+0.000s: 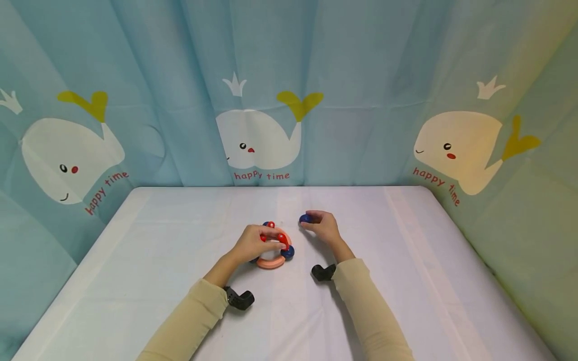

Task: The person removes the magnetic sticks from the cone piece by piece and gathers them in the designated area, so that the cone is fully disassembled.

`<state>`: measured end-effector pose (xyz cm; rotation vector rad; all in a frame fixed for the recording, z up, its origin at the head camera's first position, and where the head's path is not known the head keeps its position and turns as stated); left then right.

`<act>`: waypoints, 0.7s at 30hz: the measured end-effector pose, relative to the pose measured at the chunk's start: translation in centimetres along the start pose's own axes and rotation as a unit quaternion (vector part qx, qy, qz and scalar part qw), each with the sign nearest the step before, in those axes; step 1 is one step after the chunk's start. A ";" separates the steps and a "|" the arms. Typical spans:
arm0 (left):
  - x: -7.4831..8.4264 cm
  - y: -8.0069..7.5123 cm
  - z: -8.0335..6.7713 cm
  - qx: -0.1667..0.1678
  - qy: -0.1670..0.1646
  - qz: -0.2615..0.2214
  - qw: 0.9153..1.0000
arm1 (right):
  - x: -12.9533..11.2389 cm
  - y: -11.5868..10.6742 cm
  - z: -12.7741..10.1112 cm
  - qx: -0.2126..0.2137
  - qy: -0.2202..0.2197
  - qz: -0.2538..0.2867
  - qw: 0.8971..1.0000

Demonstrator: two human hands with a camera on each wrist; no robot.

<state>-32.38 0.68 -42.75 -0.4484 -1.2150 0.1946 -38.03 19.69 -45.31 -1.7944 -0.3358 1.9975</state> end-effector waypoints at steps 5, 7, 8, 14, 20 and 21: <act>-0.4 -0.3 -0.4 -0.004 -0.007 -0.011 1.000 | 0.0 -0.3 -0.3 0.002 0.009 0.007 1.000; -0.5 -0.8 -0.6 -0.006 -0.014 -0.010 1.000 | -0.2 -0.6 -0.5 0.005 0.007 0.010 1.000; -0.6 -1.2 -0.7 -0.007 -0.019 -0.008 1.000 | -0.3 -0.7 -0.6 0.007 0.004 0.013 1.000; -1.7 -3.8 -2.4 -0.005 -0.035 -0.008 0.999 | -0.9 -1.5 -1.9 0.017 -0.005 0.041 0.999; -2.9 -4.6 -4.1 -0.018 0.003 0.029 0.999 | -0.8 -1.7 -3.1 0.015 0.005 0.045 0.999; -3.0 -4.5 -4.2 -0.019 0.010 0.030 0.999 | -0.7 -1.7 -3.3 0.015 0.006 0.048 0.999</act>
Point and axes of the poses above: each hand's wrist, its own z-axis towards the middle knuckle, its own y-axis out of the palm, x = y × z, the point moved 8 cm from there along z, towards the middle knuckle, and after that the axes turned 12 degrees about x, right-handed, at the moved point
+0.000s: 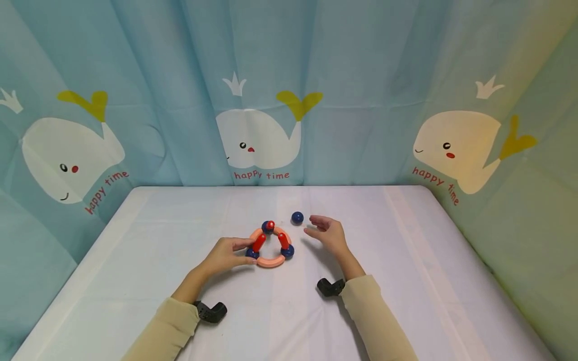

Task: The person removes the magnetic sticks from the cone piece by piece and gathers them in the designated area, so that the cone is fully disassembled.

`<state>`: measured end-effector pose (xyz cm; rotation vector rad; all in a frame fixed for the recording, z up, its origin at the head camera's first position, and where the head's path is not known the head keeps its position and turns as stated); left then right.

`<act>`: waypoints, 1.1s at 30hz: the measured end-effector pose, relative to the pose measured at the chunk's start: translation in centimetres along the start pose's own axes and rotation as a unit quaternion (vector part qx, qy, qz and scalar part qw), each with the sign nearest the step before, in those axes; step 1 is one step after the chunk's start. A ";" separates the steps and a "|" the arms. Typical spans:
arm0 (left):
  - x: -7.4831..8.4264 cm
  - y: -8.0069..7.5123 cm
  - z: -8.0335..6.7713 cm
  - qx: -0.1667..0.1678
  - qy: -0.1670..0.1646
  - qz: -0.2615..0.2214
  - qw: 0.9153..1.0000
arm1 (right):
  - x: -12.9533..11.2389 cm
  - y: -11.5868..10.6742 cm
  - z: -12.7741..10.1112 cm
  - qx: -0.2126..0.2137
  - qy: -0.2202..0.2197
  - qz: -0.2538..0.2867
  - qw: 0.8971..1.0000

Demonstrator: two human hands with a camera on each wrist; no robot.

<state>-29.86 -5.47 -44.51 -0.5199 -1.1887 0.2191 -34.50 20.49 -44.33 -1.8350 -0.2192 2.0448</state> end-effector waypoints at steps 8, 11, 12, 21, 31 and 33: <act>0.2 0.0 0.1 0.001 0.027 0.027 0.999 | 0.5 -0.2 -0.8 0.001 0.006 0.016 1.000; 0.1 0.0 0.2 -0.002 0.032 0.027 0.999 | 0.4 -0.4 -1.2 0.003 0.006 0.017 1.000; 0.1 0.0 0.2 -0.003 0.034 0.027 0.999 | 0.3 -0.5 -1.4 0.003 0.006 0.018 1.000; 0.1 -0.4 -0.5 0.019 0.043 0.031 0.998 | -0.4 -0.7 -3.2 -0.010 0.007 0.033 0.999; 0.3 -0.5 -1.4 0.089 0.038 0.048 0.994 | -1.7 1.6 -5.3 -0.058 -0.003 0.084 0.995; 0.4 -0.5 -1.5 0.099 0.036 0.049 0.993 | -2.0 2.0 -5.7 -0.066 -0.003 0.087 0.994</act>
Point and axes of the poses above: each hand's wrist, its own z-axis towards the middle knuckle, its own y-axis out of the palm, x = y × z, the point moved 8 cm from there along z, towards the middle knuckle, and after that the axes turned 12 degrees about x, right-handed, at the moved point
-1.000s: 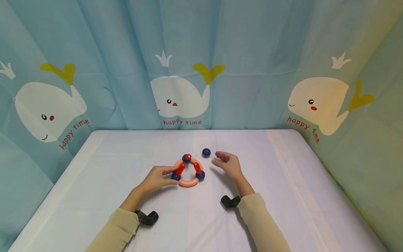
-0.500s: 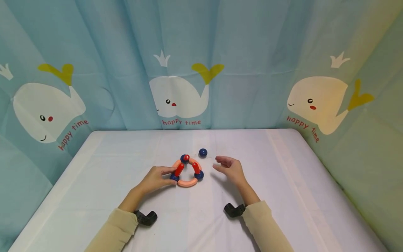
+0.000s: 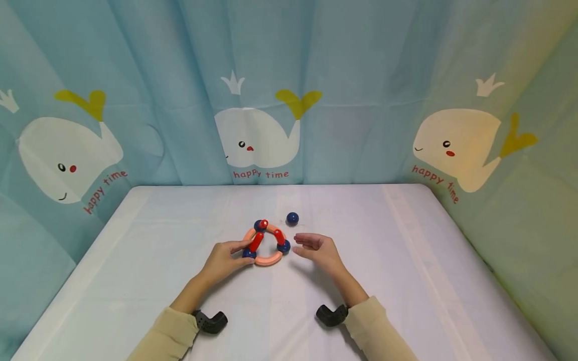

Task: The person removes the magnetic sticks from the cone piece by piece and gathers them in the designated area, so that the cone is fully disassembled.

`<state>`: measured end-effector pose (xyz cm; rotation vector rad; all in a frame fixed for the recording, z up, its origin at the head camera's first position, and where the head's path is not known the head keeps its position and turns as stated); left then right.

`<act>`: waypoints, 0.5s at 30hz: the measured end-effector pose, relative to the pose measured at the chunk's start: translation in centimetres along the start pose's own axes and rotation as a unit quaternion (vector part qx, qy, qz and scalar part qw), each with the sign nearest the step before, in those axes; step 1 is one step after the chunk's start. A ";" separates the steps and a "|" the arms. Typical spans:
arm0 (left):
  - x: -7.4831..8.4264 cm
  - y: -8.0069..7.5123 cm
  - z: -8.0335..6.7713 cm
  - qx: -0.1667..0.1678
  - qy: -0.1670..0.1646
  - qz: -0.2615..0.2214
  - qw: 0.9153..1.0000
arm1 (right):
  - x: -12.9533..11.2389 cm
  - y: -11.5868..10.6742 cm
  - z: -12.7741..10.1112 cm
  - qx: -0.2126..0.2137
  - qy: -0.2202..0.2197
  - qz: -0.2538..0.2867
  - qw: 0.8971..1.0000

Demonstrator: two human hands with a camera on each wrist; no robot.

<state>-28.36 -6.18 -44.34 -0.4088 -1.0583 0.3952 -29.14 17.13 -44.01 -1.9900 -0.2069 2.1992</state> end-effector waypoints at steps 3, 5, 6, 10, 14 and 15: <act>0.1 -0.1 -0.1 0.012 -0.002 0.002 1.000 | -0.2 1.0 -0.5 -0.014 0.012 0.002 1.000; 0.3 -0.1 -0.2 0.019 0.000 0.007 1.000 | -0.3 2.1 -1.0 -0.027 0.016 0.005 1.000; 0.4 -0.1 -0.3 0.023 0.001 0.011 1.000 | -0.5 2.7 -1.2 -0.033 0.015 0.008 0.999; 0.7 -0.1 -0.5 0.035 0.007 0.028 0.999 | -1.7 5.1 -2.0 -0.040 -0.015 0.026 0.999; 0.9 -0.1 -0.6 0.043 0.009 0.041 0.998 | -2.4 6.6 -2.2 -0.013 -0.047 0.023 0.999; 0.9 0.0 -0.6 0.044 0.007 0.045 0.998 | -2.5 6.9 -2.2 -0.003 -0.050 0.021 0.999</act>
Point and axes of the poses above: each hand's wrist, its own z-axis towards the middle knuckle, its own y-axis out of the palm, x = y × z, the point moved 8 cm from there along z, towards the middle knuckle, and after that the axes turned 12 degrees about x, right-handed, at the moved point
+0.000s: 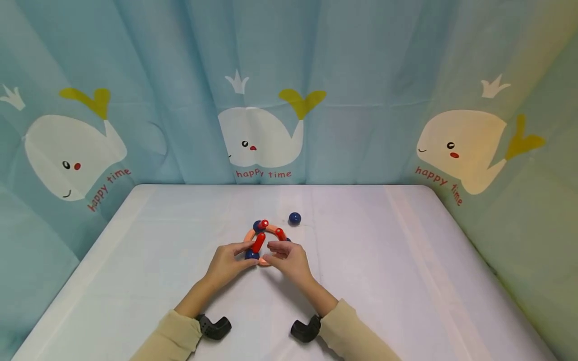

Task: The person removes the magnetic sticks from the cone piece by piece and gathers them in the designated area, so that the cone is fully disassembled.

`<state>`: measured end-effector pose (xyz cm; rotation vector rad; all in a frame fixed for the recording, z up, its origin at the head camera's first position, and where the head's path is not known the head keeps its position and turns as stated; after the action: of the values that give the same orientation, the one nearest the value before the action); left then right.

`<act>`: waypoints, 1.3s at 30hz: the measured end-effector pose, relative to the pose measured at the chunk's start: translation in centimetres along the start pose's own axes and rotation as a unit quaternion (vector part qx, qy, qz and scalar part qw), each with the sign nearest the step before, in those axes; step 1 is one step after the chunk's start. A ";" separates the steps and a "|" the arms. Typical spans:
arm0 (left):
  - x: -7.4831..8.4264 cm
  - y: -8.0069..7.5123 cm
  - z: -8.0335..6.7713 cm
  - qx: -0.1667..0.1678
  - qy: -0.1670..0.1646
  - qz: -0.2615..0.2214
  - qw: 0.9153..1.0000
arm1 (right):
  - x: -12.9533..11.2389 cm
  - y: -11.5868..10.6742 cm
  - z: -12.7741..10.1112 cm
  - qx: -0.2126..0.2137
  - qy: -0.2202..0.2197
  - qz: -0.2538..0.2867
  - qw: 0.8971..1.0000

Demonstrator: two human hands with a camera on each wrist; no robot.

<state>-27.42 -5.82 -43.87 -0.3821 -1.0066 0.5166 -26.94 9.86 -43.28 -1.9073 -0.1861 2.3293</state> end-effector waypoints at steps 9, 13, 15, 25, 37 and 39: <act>0.0 0.0 -0.1 0.008 0.005 0.012 1.000 | -2.3 1.4 -0.3 0.046 0.002 0.006 0.999; 0.0 0.0 -0.3 0.013 0.005 0.003 1.000 | -2.0 1.7 0.0 0.068 0.012 -0.003 0.998; 0.0 0.0 -0.3 0.016 0.007 -0.004 1.000 | -1.3 1.7 0.3 0.082 0.021 -0.010 0.996; 0.1 -0.1 -0.4 0.024 0.014 -0.017 0.999 | 0.0 1.9 1.1 0.107 0.018 -0.032 0.994; 0.2 -0.2 -0.3 0.027 0.023 -0.009 0.999 | -1.8 2.1 0.5 0.109 0.016 -0.041 0.993; 0.3 -0.2 -0.3 0.027 0.027 -0.006 0.999 | -0.7 2.1 0.8 0.112 0.014 -0.038 0.993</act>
<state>-27.03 -5.83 -43.71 -0.3398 -0.9399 0.5199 -27.63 7.68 -42.85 -1.7915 0.0050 2.1713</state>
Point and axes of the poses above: each hand's wrist, its own z-axis towards the middle knuckle, its own y-axis out of the palm, x = y × z, the point moved 8 cm from there along z, towards the middle knuckle, and after that the axes turned 12 degrees about x, right-handed, at the moved point
